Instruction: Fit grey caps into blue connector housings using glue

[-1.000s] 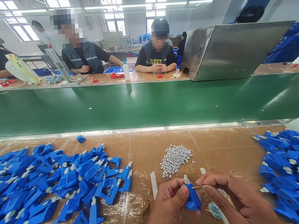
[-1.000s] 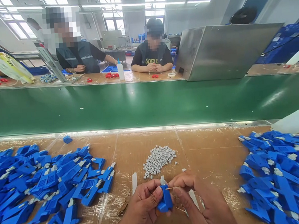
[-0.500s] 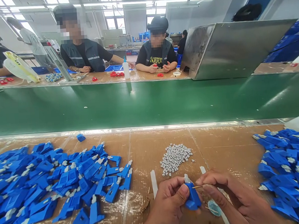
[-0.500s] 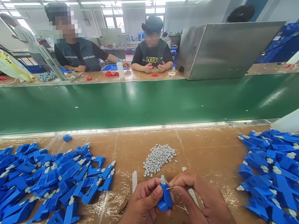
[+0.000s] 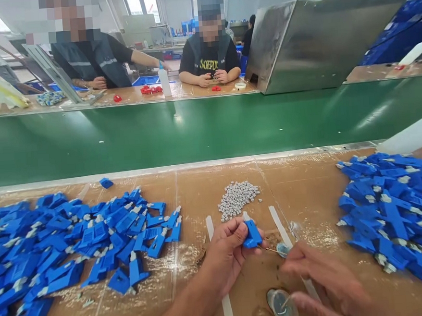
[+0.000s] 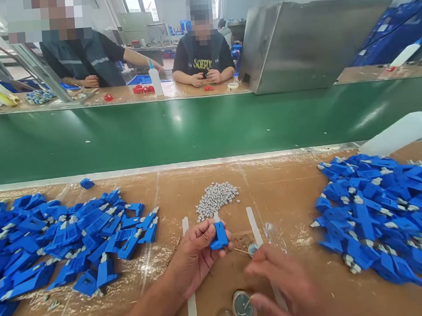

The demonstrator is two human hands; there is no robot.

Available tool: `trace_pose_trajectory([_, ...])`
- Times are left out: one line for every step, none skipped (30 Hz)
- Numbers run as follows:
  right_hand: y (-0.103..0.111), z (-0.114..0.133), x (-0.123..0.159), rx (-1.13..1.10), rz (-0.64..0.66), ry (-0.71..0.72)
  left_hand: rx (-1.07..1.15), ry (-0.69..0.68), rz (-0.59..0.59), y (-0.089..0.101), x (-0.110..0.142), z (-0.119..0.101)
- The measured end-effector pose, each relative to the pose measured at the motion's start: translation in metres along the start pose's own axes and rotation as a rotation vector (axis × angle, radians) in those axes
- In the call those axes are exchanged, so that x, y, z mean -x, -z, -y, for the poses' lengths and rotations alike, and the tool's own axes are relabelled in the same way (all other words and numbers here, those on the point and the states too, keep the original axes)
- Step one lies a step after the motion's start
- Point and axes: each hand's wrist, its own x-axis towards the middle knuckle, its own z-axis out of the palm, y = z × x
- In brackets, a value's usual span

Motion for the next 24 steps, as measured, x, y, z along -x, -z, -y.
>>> trace_pose_trajectory([0.002,-0.005,-0.007,0.053,-0.015,-0.031,-0.001,0.0,0.002,-0.001,0.0,0.0])
trace_pose_trajectory([0.005,-0.012,-0.018,0.103,-0.021,-0.055,0.001,-0.002,0.004,-0.002,0.001,0.0])
trace_pose_trajectory([0.008,-0.019,-0.032,0.144,-0.023,-0.07,0.002,-0.004,0.004,-0.002,0.001,0.0])
trace_pose_trajectory([0.011,-0.026,-0.047,0.175,-0.031,-0.073,0.003,-0.007,0.003,-0.002,0.001,0.0])
trace_pose_trajectory([0.013,-0.032,-0.064,0.202,-0.041,-0.061,0.003,-0.012,0.002,-0.002,0.001,0.001])
trace_pose_trajectory([0.014,-0.037,-0.08,0.223,-0.055,-0.042,0.002,-0.018,0.0,-0.001,0.001,0.001])
trace_pose_trajectory([0.014,-0.04,-0.094,0.237,-0.06,-0.02,0.001,-0.024,0.001,0.0,0.0,0.001])
trace_pose_trajectory([0.014,-0.042,-0.106,0.245,-0.058,-0.002,0.001,-0.028,0.0,0.001,0.0,0.002])
trace_pose_trajectory([0.012,-0.042,-0.115,0.249,-0.053,0.016,0.004,-0.029,0.001,0.002,-0.001,0.002])
trace_pose_trajectory([0.009,-0.042,-0.12,0.253,-0.044,0.032,0.009,-0.03,0.003,0.003,-0.001,0.002])
trace_pose_trajectory([0.006,-0.041,-0.124,0.257,-0.036,0.041,0.012,-0.029,0.009,0.005,-0.002,0.003])
trace_pose_trajectory([0.002,-0.04,-0.126,0.26,-0.031,0.046,0.013,-0.029,0.017,0.007,-0.002,0.004])
trace_pose_trajectory([-0.001,-0.039,-0.127,0.264,-0.031,0.049,0.014,-0.032,0.025,0.009,-0.003,0.006])
trace_pose_trajectory([-0.004,-0.039,-0.128,0.265,-0.034,0.05,0.015,-0.037,0.035,0.011,-0.005,0.009])
trace_pose_trajectory([-0.006,-0.039,-0.129,0.262,-0.039,0.053,0.016,-0.043,0.046,0.014,-0.007,0.012])
trace_pose_trajectory([-0.008,-0.04,-0.13,0.254,-0.046,0.057,0.021,-0.05,0.059,0.018,-0.009,0.015])
trace_pose_trajectory([-0.008,-0.04,-0.132,0.241,-0.052,0.063,0.025,-0.055,0.072,0.021,-0.011,0.019])
trace_pose_trajectory([-0.008,-0.041,-0.133,0.228,-0.058,0.071,0.026,-0.06,0.087,0.025,-0.014,0.021])
trace_pose_trajectory([-0.006,-0.041,-0.133,0.208,-0.065,0.069,0.021,-0.061,0.104,0.028,-0.016,0.024])
trace_pose_trajectory([-0.004,-0.041,-0.132,0.168,-0.058,0.05,0.014,-0.058,0.118,0.031,-0.018,0.025])
trace_pose_trajectory([0.0,-0.041,-0.13,0.102,-0.044,0.013,0.008,-0.055,0.131,0.034,-0.019,0.026])
trace_pose_trajectory([0.003,-0.04,-0.126,0.011,-0.027,-0.035,0.003,-0.049,0.141,0.036,-0.02,0.026])
trace_pose_trajectory([0.005,-0.04,-0.121,-0.103,0.006,-0.091,0.0,-0.044,0.149,0.038,-0.021,0.026])
trace_pose_trajectory([0.006,-0.039,-0.115,-0.231,0.038,-0.153,-0.003,-0.042,0.156,0.039,-0.022,0.025])
